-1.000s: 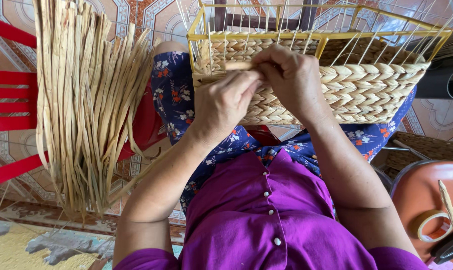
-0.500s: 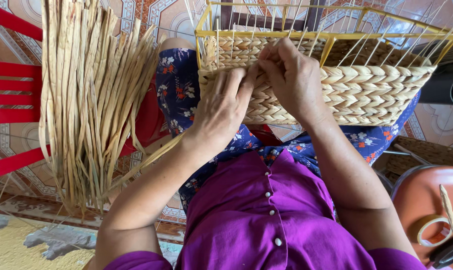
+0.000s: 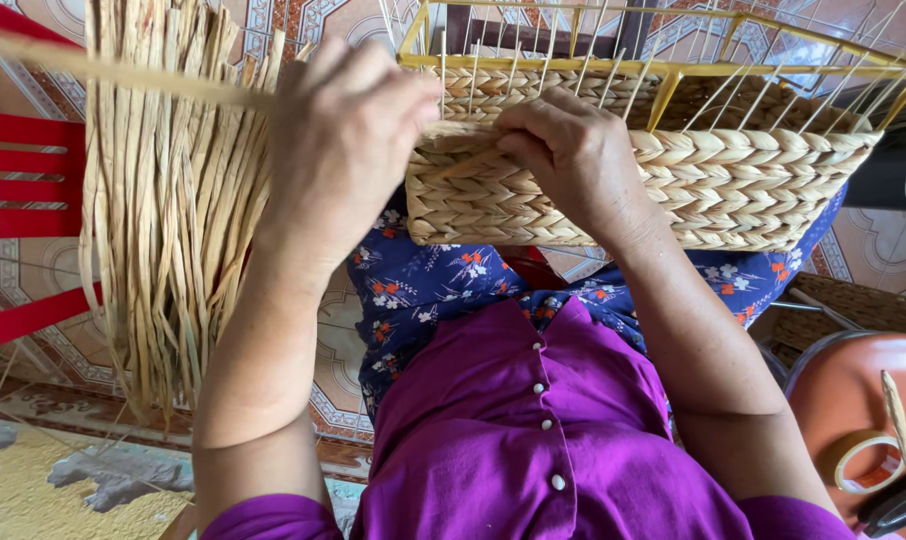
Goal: The person weaves dried palm leaves into a basket using a yellow metal frame. They repeatedly thread the leaves through the frame's vertical supports, pulling them tight to form a tight weave pattern.
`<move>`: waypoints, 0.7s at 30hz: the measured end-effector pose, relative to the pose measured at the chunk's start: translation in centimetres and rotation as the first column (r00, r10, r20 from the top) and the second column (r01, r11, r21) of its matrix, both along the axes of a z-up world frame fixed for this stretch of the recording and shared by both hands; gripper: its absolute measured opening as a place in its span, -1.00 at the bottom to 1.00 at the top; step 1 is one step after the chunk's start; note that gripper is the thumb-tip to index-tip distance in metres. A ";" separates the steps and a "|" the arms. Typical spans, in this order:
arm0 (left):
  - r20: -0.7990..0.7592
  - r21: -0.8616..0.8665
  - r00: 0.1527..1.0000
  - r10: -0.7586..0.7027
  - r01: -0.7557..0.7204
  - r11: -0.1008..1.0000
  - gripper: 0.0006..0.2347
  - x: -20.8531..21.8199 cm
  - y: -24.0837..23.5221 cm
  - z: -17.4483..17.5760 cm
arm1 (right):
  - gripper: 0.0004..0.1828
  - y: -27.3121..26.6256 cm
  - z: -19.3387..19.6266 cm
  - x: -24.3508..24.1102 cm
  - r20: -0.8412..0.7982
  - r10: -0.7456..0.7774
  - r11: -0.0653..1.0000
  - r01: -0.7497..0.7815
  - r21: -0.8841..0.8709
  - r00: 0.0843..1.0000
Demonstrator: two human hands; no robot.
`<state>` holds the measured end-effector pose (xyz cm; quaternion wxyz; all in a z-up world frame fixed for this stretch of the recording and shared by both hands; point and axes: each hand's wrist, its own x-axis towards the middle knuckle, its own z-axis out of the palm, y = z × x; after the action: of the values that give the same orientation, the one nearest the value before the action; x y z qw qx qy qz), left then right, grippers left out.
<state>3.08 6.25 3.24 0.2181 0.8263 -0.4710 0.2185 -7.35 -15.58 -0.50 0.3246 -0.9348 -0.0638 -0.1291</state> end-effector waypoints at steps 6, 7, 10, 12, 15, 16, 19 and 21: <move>-0.253 -0.192 0.967 0.022 -0.072 0.979 -0.89 -0.2 1.3 0.5 | -0.90 0.2 -0.2 0.0 0.005 -0.033 0.999 0.033 -0.040 0.999; -0.278 -0.193 0.961 0.012 -0.068 0.979 -0.88 -0.4 1.1 0.2 | -0.90 0.2 -0.2 0.1 0.013 -0.037 0.998 0.037 -0.044 0.999; -0.248 -0.180 0.969 -0.018 -0.028 0.983 -0.88 -1.3 0.7 -1.1 | -0.89 0.3 -0.2 -0.1 0.001 -0.037 0.999 0.037 -0.038 0.999; -0.219 -0.169 0.976 -0.021 -0.017 0.985 -0.89 -1.6 0.7 -1.5 | -0.88 0.4 0.0 -0.2 0.005 -0.027 0.999 0.027 -0.025 1.000; -0.204 -0.157 0.979 0.004 -0.037 0.987 -0.90 -2.0 0.7 -1.9 | -0.87 0.4 0.3 -0.6 0.017 0.019 1.000 -0.019 0.019 1.000; -0.186 -0.155 0.982 0.017 -0.047 0.987 -0.90 -2.0 0.6 -2.0 | -0.86 0.4 0.3 -0.8 0.022 0.039 0.998 -0.040 0.039 0.999; -0.181 -0.082 0.982 0.049 -0.064 0.995 -0.86 -2.0 0.3 -2.9 | -0.79 0.1 0.2 -2.0 0.159 0.107 0.993 -0.115 0.038 0.982; -0.204 -0.040 0.978 0.052 -0.062 0.997 -0.82 -2.1 -0.2 -4.0 | -0.82 0.0 -0.4 -2.9 0.211 0.022 0.986 -0.056 0.159 0.977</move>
<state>0.95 6.04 -0.74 0.2776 0.8522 -0.4174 0.1501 -10.26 -15.53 -0.89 0.3944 -0.8848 -0.1051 -0.2246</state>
